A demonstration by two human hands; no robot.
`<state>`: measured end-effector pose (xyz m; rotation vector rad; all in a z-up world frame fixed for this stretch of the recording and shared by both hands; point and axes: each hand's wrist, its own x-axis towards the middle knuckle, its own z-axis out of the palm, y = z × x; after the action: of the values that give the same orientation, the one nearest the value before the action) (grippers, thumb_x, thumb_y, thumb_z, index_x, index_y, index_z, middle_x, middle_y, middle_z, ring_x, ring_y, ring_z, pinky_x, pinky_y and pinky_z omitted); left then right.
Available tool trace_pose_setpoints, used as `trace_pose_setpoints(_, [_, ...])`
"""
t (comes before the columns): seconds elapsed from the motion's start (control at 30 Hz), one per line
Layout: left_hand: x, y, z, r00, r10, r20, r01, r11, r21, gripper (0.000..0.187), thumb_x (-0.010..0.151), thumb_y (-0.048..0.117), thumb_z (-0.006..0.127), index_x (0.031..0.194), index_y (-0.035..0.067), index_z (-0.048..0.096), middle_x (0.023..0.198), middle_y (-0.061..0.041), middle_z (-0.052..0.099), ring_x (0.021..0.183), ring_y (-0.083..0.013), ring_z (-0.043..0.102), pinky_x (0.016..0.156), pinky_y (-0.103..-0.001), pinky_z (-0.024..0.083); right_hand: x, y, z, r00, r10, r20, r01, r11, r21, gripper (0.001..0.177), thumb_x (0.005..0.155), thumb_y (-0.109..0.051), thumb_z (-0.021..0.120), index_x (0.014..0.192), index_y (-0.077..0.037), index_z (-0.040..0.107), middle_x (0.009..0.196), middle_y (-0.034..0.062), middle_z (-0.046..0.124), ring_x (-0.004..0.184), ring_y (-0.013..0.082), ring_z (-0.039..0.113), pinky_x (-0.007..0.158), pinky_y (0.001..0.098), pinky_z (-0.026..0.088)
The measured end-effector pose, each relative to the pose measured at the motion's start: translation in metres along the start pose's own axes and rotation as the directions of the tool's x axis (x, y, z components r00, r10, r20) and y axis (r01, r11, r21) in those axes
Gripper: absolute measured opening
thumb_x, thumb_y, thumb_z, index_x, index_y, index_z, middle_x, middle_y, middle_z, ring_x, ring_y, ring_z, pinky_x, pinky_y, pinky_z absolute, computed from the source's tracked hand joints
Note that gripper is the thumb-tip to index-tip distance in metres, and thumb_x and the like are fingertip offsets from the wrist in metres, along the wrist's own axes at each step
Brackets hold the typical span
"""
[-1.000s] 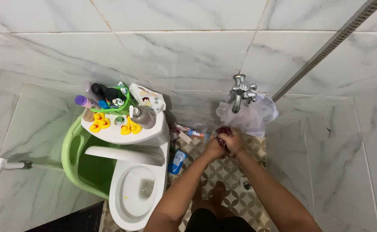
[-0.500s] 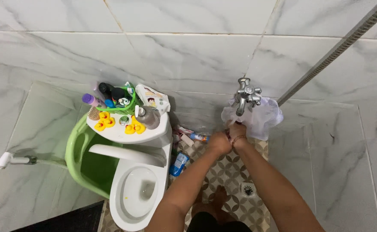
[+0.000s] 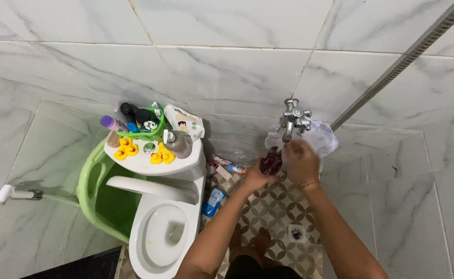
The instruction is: Cleaning a bathroom door and toilet with a cloth and then rinsing the cloth under a faucet
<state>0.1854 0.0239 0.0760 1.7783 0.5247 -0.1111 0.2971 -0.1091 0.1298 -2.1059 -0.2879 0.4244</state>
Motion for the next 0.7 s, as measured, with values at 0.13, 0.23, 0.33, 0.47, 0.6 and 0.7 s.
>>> trace_pose_setpoints(0.13, [-0.011, 0.024, -0.014, 0.993, -0.105, -0.062, 0.092, 0.978, -0.189, 0.094, 0.066, 0.054, 0.090, 0.134, -0.002, 0.056, 0.127, -0.028, 0.065, 0.124, -0.0427, 0.061, 0.103, -0.051, 0.052, -0.002, -0.067, -0.041, 0.768, -0.577, -0.278, 0.551, 0.816, -0.174, 0.045, 0.106, -0.034, 0.062, 0.133, 0.001, 0.052, 0.129, 0.0278, 0.050, 0.126, 0.0460, 0.049, 0.099, 0.0553, 0.047])
trace_pose_setpoints(0.23, [0.014, -0.016, -0.002, 0.990, -0.119, -0.082, 0.092, 0.956, -0.278, 0.084, 0.072, 0.053, 0.092, 0.130, 0.002, 0.060, 0.118, -0.022, 0.069, 0.114, -0.0358, 0.067, 0.088, -0.045, 0.059, 0.035, -0.066, -0.056, 0.680, -0.723, -0.122, 0.672, 0.681, -0.291, 0.052, 0.105, -0.037, 0.059, 0.149, -0.009, 0.053, 0.141, 0.0267, 0.049, 0.135, 0.0480, 0.047, 0.108, 0.0592, 0.042])
trace_pose_setpoints(0.33, [0.024, -0.028, -0.001, 0.984, -0.151, -0.098, 0.106, 0.925, -0.364, 0.065, 0.078, 0.049, 0.091, 0.117, 0.006, 0.064, 0.102, -0.016, 0.071, 0.095, -0.0273, 0.071, 0.065, -0.036, 0.062, 0.071, -0.031, -0.051, 0.647, -0.762, -0.019, 0.722, 0.621, -0.305, 0.050, 0.100, -0.035, 0.066, 0.147, -0.021, 0.061, 0.131, 0.0153, 0.060, 0.124, 0.0386, 0.060, 0.099, 0.0496, 0.052])
trace_pose_setpoints(0.47, [0.022, -0.026, 0.003, 0.983, -0.154, -0.098, 0.099, 0.902, -0.421, 0.053, 0.082, 0.043, 0.089, 0.115, 0.007, 0.068, 0.098, -0.018, 0.071, 0.089, -0.0260, 0.072, 0.060, -0.037, 0.063, 0.078, -0.020, -0.039, 0.617, -0.780, -0.105, 0.706, 0.607, -0.364, 0.055, 0.091, -0.036, 0.077, 0.143, -0.022, 0.067, 0.116, 0.0105, 0.062, 0.111, 0.0313, 0.067, 0.091, 0.0405, 0.059])
trace_pose_setpoints(0.6, [0.015, -0.014, -0.001, 0.988, -0.125, -0.092, 0.081, 0.922, -0.379, 0.055, 0.081, 0.042, 0.090, 0.118, 0.006, 0.070, 0.103, -0.020, 0.072, 0.099, -0.0304, 0.072, 0.076, -0.041, 0.063, 0.082, -0.021, -0.034, 0.582, -0.796, -0.165, 0.698, 0.594, -0.400, 0.058, 0.089, -0.047, 0.076, 0.136, -0.015, 0.070, 0.103, 0.0109, 0.061, 0.096, 0.0316, 0.068, 0.083, 0.0407, 0.059])
trace_pose_setpoints(0.7, [0.027, -0.029, 0.006, 0.991, -0.089, -0.099, 0.046, 0.928, -0.370, 0.049, 0.084, 0.037, 0.087, 0.119, 0.007, 0.070, 0.103, -0.020, 0.072, 0.099, -0.0298, 0.070, 0.082, -0.042, 0.060, 0.079, -0.028, -0.028, 0.558, -0.806, -0.197, 0.676, 0.579, -0.455, 0.060, 0.088, -0.052, 0.076, 0.130, -0.010, 0.070, 0.094, 0.0108, 0.057, 0.087, 0.0327, 0.067, 0.077, 0.0427, 0.058])
